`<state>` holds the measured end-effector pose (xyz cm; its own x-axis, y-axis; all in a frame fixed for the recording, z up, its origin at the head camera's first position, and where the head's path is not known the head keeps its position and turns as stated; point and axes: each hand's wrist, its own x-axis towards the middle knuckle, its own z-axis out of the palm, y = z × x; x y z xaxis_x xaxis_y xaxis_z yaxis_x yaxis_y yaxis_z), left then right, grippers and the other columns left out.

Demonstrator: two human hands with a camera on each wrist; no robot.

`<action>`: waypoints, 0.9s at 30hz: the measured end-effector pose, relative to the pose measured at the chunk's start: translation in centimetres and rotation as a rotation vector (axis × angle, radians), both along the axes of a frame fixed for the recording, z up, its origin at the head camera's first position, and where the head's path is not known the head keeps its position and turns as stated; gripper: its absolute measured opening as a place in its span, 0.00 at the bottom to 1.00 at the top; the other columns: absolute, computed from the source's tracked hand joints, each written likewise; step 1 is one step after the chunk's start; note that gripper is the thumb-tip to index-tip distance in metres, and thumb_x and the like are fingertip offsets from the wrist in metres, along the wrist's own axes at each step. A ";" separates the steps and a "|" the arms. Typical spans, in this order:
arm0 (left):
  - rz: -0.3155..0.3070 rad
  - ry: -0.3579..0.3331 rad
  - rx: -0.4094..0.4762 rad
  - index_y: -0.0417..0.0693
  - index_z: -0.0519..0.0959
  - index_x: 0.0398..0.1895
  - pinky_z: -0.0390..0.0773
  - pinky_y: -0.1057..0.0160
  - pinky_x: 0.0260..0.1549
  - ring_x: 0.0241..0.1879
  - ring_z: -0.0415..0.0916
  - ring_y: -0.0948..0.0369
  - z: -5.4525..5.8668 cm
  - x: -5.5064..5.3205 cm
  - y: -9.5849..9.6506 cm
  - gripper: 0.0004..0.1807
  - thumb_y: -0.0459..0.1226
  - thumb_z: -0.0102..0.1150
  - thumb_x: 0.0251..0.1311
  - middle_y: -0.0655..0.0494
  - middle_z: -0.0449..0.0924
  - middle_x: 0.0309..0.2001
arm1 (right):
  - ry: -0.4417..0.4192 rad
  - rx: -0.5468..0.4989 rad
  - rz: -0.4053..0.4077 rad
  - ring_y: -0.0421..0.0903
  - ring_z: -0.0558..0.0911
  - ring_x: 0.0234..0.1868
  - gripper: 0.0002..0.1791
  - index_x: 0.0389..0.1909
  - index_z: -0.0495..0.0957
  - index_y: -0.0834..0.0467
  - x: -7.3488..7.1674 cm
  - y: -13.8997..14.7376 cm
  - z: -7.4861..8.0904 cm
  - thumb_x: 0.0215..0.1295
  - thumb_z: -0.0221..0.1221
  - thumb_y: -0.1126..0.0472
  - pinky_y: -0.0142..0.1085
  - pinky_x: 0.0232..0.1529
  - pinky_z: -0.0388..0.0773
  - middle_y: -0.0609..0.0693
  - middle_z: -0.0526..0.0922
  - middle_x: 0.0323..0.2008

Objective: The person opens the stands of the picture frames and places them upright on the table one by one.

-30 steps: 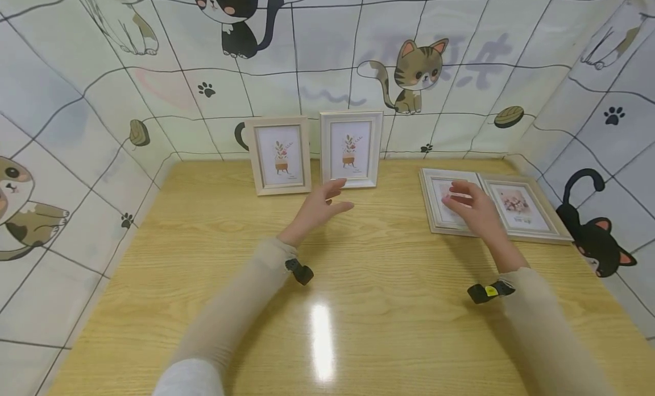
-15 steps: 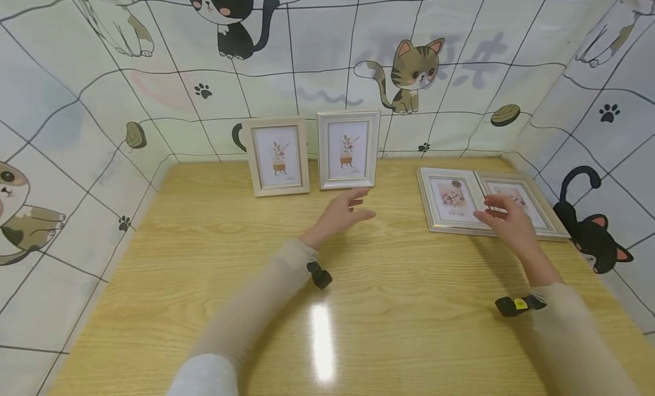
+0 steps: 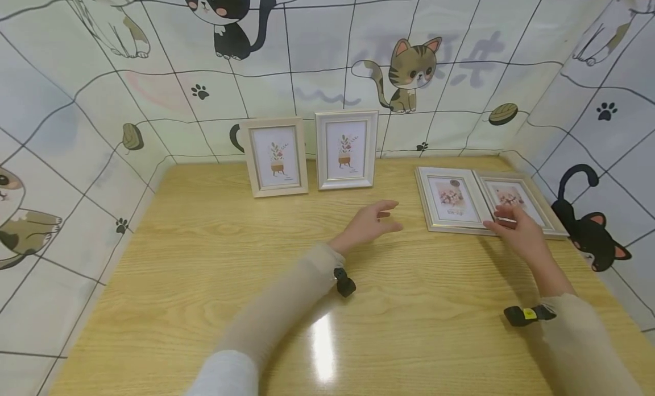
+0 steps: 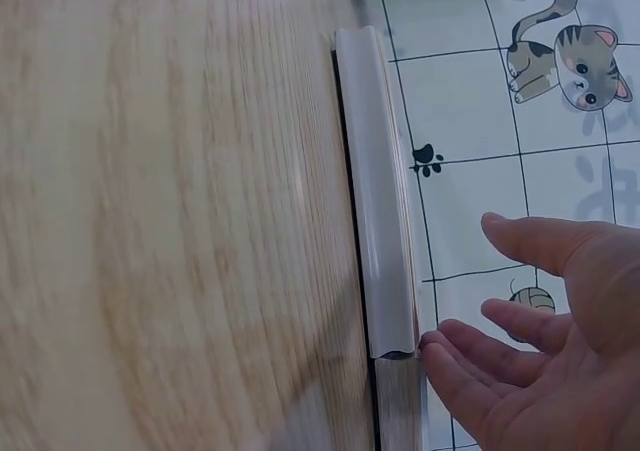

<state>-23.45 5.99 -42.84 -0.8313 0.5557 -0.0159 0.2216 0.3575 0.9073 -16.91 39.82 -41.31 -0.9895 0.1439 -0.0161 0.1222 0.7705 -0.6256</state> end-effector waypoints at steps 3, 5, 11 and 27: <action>-0.008 -0.002 -0.001 0.49 0.67 0.73 0.77 0.61 0.62 0.68 0.72 0.53 -0.2 0.2 0.9 0.35 0.44 0.66 0.63 0.55 0.69 0.72 | -0.008 0.025 0.014 0.76 0.69 0.63 0.39 0.70 0.57 0.74 0.2 -0.1 0.0 0.75 0.53 0.47 0.66 0.58 0.71 0.78 0.66 0.64; -0.010 -0.008 -0.001 0.49 0.68 0.72 0.77 0.62 0.63 0.67 0.72 0.53 -0.2 0.3 1.5 0.34 0.43 0.66 0.63 0.55 0.69 0.72 | -0.008 0.039 0.034 0.75 0.70 0.62 0.38 0.69 0.58 0.75 0.4 -0.1 0.0 0.75 0.53 0.48 0.66 0.58 0.71 0.78 0.67 0.63; -0.027 -0.013 -0.019 0.47 0.70 0.70 0.75 0.65 0.64 0.67 0.73 0.53 -0.5 0.3 3.2 0.33 0.43 0.66 0.63 0.53 0.71 0.71 | -0.013 0.051 0.066 0.75 0.70 0.62 0.37 0.67 0.60 0.76 0.8 -0.3 -0.1 0.75 0.52 0.48 0.66 0.59 0.70 0.79 0.67 0.62; -0.051 -0.029 -0.115 0.47 0.74 0.67 0.77 0.70 0.57 0.63 0.76 0.58 -1.2 -0.2 5.1 0.28 0.44 0.63 0.65 0.51 0.78 0.65 | -0.014 0.080 0.005 0.72 0.75 0.58 0.32 0.65 0.63 0.75 0.7 -0.8 -0.2 0.73 0.57 0.56 0.61 0.54 0.76 0.77 0.71 0.59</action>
<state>-23.69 11.12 -44.01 -0.8004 0.5901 -0.1055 0.2161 0.4481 0.8675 -16.19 39.04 -41.49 -0.9899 0.1405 -0.0185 0.1266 0.8185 -0.5603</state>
